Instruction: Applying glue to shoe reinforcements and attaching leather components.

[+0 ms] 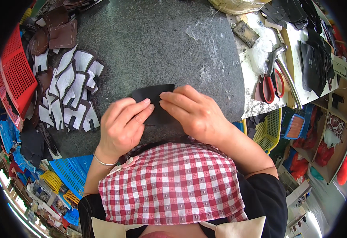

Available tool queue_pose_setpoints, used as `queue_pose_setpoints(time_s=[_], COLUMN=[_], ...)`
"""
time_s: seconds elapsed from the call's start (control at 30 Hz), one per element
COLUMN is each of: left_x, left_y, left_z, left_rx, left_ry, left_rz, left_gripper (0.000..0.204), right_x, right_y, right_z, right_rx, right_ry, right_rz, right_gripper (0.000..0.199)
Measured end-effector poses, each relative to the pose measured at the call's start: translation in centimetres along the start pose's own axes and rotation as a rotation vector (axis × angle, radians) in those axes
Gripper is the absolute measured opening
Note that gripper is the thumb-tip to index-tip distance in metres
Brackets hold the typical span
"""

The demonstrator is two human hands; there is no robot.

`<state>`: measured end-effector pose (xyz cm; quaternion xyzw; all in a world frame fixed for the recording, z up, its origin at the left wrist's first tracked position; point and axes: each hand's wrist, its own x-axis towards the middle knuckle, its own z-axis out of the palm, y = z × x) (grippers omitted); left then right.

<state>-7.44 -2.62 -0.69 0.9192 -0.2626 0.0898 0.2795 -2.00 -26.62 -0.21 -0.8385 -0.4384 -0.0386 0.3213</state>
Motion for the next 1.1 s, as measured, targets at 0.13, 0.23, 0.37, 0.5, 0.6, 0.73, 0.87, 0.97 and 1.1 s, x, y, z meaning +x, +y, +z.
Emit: queue_pose_setpoints(time_s=[0.13,0.23,0.37,0.5,0.6,0.73,0.87,0.97,1.1], left_x=[0.9,0.1,-0.4,-0.6,0.1,0.7,0.9,0.8,0.4], left_y=[0.8,1.3,2.0,2.5,2.8,2.5,2.5,1.8,0.4], left_z=[-2.5,-2.0,-0.8,0.6,1.9,2.0,1.7,1.2,-3.1], left_rx=[0.045,0.054,0.253,0.226,0.139,0.129,0.110,-0.002,-0.181], left_ry=[-0.223,-0.257,-0.146,-0.025,0.035,0.043,0.073,0.152,0.393], left_rz=[-0.071,-0.117,-0.094,-0.062,0.002,0.049,-0.005,-0.004,-0.037], left_gripper=[0.037,0.039,0.041,0.036,0.030,0.026,0.024,0.026,0.039], right_x=[1.2,1.0,0.6,-1.0,-1.2,-2.0,-2.0,-5.2,-5.5], right_y=[-0.5,1.5,0.7,-0.4,-0.6,6.0,14.8,20.8,27.4], right_z=[-1.8,-1.0,-1.5,-0.6,-1.5,-5.0,-8.7,-11.1,-10.5], right_rx=[0.098,0.211,0.171,-0.166,-0.029,-0.026,-0.921,-0.684,-0.286], right_ry=[-0.156,-0.128,-0.185,-0.109,-0.117,0.213,0.347,0.210,0.740], right_rz=[0.156,0.092,0.045,-0.089,-0.015,0.188,0.694,0.811,0.376], right_gripper=[0.038,0.023,0.025,0.043,0.042,0.032,0.040,0.025,0.023])
